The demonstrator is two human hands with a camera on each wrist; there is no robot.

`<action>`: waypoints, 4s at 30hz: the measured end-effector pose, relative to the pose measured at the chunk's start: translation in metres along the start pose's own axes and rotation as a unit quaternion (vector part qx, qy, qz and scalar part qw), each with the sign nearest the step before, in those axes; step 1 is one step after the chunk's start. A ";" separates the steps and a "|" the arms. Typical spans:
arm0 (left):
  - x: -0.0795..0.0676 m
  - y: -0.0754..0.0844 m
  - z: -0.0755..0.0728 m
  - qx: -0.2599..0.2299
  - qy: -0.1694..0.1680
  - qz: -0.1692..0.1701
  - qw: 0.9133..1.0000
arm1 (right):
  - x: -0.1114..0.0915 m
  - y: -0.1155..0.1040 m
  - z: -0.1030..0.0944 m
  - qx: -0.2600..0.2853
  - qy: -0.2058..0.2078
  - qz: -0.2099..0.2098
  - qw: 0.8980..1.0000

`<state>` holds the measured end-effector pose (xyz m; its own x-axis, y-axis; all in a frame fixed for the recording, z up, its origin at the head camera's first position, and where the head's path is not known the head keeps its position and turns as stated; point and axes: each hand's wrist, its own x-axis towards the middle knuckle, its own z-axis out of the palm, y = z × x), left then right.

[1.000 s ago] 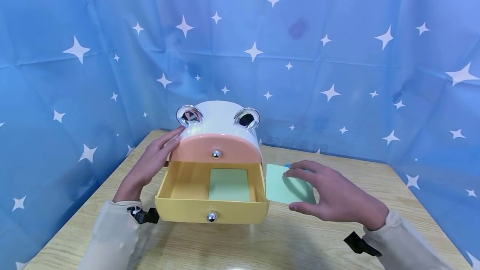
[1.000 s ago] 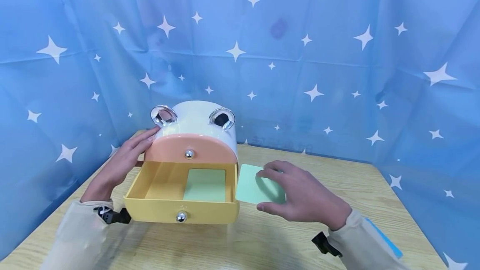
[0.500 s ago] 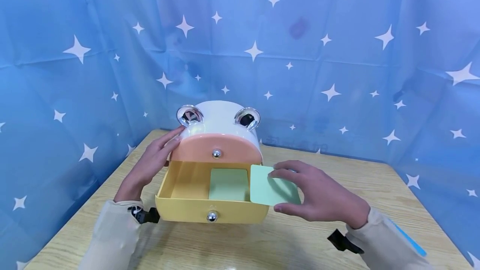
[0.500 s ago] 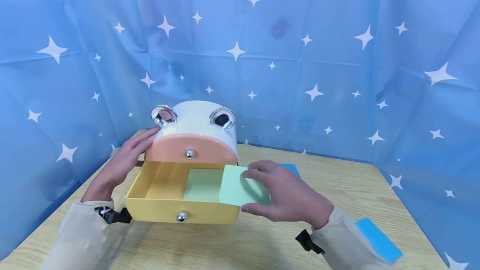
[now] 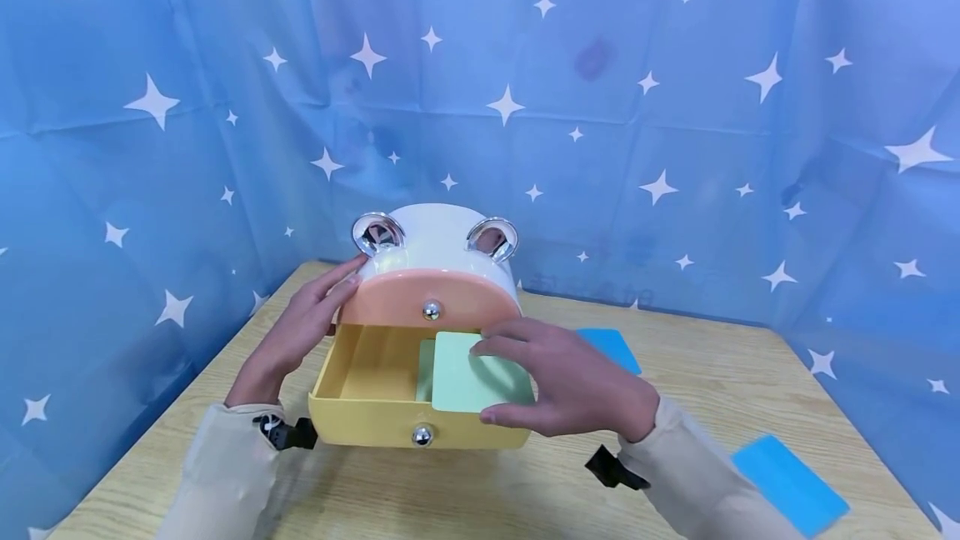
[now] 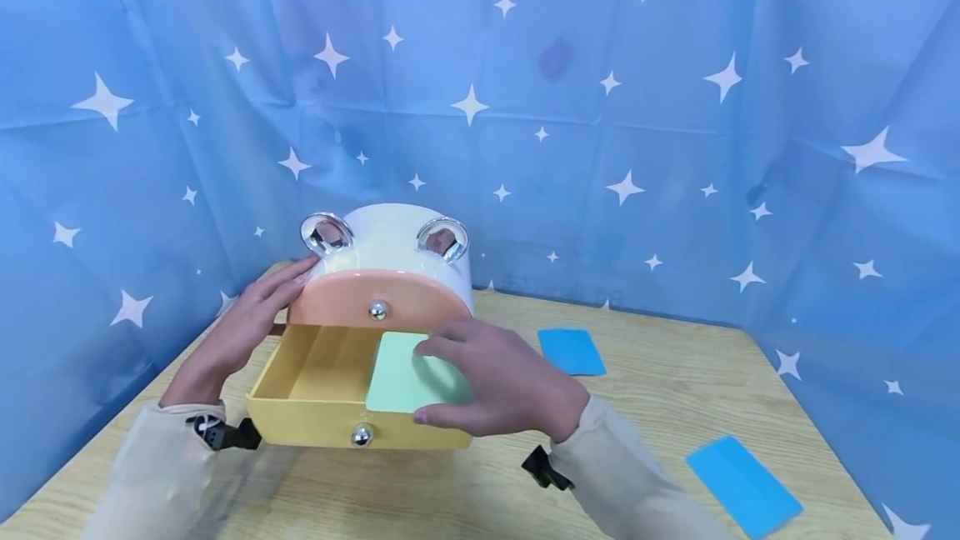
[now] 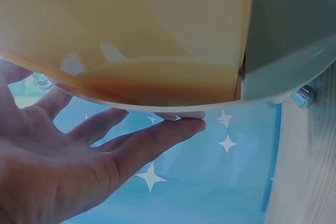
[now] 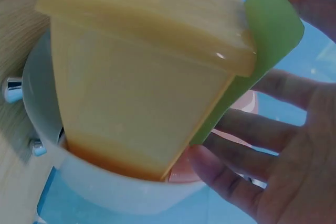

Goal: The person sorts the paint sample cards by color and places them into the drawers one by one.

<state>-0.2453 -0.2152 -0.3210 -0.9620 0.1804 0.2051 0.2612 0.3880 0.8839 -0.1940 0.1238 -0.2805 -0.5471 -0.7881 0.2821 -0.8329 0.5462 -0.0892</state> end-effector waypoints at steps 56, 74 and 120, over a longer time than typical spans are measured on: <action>-0.001 0.002 0.002 0.002 -0.001 -0.008 1.000 | 0.001 -0.078 0.064 -0.040 0.012 -0.069 0.997; 0.000 0.003 0.003 0.001 -0.001 -0.012 1.000 | 0.016 -0.074 0.097 -0.135 0.215 -0.040 0.966; -0.001 0.003 0.003 0.005 0.002 -0.035 0.999 | 0.060 -0.013 0.119 -0.131 0.178 0.044 0.974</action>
<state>-0.2435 -0.2114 -0.3202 -0.9783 0.1487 0.1443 0.1936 0.4081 0.8922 -0.2263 0.0353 -0.3764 -0.5124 -0.6119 0.6025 -0.7086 0.6976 0.1060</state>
